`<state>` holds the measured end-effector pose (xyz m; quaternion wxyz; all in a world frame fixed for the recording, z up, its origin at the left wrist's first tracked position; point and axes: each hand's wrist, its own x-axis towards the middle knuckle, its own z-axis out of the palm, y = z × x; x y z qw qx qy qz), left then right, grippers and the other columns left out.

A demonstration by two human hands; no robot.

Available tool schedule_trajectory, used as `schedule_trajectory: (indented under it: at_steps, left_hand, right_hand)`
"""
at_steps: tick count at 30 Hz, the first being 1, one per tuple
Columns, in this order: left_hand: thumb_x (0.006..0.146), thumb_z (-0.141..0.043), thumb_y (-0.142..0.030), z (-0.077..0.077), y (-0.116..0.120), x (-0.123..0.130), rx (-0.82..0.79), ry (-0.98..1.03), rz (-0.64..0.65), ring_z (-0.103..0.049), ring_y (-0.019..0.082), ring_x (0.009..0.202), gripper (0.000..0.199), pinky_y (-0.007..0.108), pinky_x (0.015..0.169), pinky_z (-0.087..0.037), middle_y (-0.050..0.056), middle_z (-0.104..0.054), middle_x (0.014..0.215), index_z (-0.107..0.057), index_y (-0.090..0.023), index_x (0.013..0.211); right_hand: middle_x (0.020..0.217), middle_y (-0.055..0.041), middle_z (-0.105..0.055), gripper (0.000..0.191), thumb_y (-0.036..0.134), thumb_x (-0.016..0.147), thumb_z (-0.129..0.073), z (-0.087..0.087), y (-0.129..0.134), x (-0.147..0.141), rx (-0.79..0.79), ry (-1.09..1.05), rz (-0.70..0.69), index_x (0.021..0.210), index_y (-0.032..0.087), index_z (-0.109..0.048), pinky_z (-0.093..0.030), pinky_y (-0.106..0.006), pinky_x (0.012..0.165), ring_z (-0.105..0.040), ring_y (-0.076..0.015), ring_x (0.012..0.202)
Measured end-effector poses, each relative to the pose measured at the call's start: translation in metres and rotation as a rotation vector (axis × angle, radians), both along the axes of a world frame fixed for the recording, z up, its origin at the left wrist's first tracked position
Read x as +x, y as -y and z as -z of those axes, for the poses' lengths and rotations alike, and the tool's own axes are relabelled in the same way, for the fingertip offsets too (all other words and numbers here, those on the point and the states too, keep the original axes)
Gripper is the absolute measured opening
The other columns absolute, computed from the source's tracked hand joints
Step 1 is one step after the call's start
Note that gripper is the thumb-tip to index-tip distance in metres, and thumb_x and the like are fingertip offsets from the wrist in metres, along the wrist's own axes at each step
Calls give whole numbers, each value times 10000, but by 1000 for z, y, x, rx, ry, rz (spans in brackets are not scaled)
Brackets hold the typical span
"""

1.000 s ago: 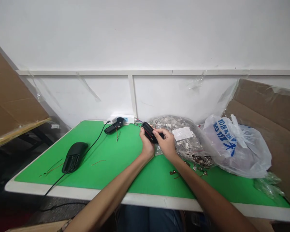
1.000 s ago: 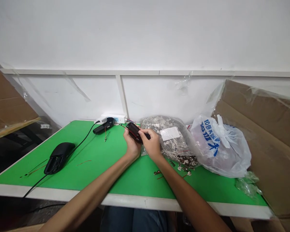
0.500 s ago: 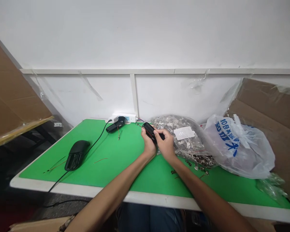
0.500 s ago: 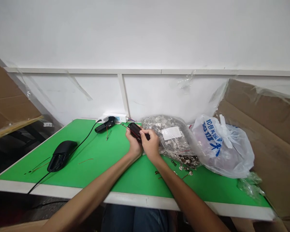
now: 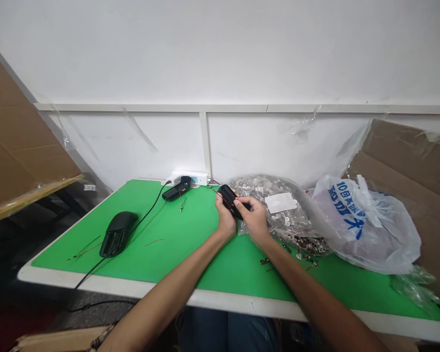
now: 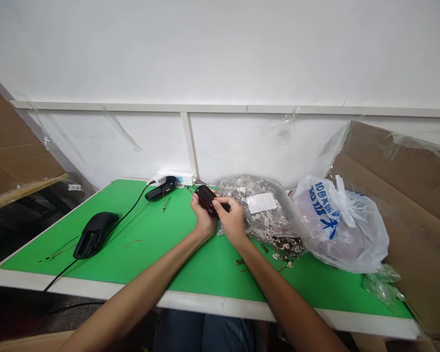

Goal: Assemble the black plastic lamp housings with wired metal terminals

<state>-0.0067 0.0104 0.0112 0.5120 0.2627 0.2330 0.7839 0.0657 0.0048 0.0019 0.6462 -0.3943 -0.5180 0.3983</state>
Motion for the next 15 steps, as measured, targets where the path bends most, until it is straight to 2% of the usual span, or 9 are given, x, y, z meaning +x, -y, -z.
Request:
schedule_trajectory:
  at_steps: [3, 9, 15]
  left_hand:
    - [896, -529, -738, 4, -2, -1, -20, 17, 8, -620, 153, 658, 566, 253, 650, -529, 4, -644, 723, -662, -201, 774]
    - [936, -489, -714, 5, -1, -1, -62, 21, 18, -608, 144, 642, 566, 251, 665, -534, 0, -629, 704, -648, -198, 765]
    - [955, -515, -692, -2, 2, -4, 0, -77, -2, -657, 167, 717, 535, 271, 746, -559, 13, -673, 780, -691, -199, 842]
  right_hand:
    - [910, -83, -810, 267, 468, 769, -766, 2, 3, -4, 16, -1, 29, 835, 209, -770, -582, -454, 927, -746, -274, 915]
    - [909, -79, -805, 227, 439, 799, -733, 4, 6, -8, 80, 16, 76, 815, 213, -753, -586, -438, 925, -744, -258, 907]
    - [947, -85, -808, 257, 454, 806, -756, -2, 4, -5, 68, -20, 27, 857, 202, -760, -581, -441, 949, -744, -263, 942]
